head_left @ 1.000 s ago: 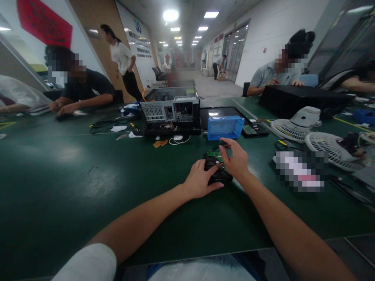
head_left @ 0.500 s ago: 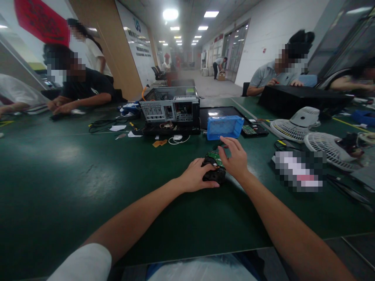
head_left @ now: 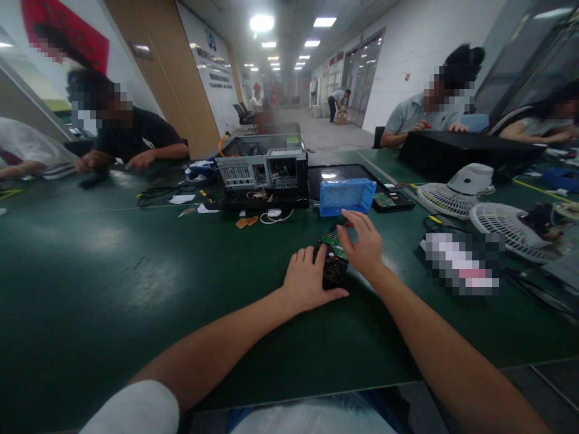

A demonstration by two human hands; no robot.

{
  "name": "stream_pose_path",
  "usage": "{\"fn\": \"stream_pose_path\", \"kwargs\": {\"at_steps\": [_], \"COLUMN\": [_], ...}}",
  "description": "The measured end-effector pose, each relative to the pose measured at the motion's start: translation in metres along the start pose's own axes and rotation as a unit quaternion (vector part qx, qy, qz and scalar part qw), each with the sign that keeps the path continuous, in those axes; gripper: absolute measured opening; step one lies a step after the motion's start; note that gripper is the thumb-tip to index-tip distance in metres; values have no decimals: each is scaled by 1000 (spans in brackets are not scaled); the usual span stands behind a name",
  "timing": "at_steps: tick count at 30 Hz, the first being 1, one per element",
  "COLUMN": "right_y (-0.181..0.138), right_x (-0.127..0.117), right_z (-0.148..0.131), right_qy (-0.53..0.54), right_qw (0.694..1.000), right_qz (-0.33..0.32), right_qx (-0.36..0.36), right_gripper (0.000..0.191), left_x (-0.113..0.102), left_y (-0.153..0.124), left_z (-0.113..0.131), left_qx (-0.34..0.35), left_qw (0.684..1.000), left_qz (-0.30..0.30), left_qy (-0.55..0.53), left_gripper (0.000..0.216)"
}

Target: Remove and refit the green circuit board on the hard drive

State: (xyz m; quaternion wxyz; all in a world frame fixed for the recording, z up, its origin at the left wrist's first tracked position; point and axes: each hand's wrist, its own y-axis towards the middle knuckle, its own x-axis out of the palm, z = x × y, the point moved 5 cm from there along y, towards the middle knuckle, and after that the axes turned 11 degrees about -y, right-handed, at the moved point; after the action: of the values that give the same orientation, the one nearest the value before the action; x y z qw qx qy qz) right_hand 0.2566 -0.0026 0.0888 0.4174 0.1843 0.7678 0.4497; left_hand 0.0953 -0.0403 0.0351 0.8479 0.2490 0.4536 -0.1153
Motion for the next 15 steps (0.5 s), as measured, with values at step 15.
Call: {"fn": "stream_pose_path", "kwargs": {"at_steps": [15], "right_y": [2], "right_x": [-7], "right_z": [11], "right_qy": [-29], "right_qw": [999], "right_qz": [14], "right_qx": [11], "right_gripper": [40], "left_x": [-16], "left_y": [6], "left_z": [-20], "left_qx": [107], "left_qw": [988], "left_qz": [-95], "left_qy": [-58], "left_gripper": [107]}}
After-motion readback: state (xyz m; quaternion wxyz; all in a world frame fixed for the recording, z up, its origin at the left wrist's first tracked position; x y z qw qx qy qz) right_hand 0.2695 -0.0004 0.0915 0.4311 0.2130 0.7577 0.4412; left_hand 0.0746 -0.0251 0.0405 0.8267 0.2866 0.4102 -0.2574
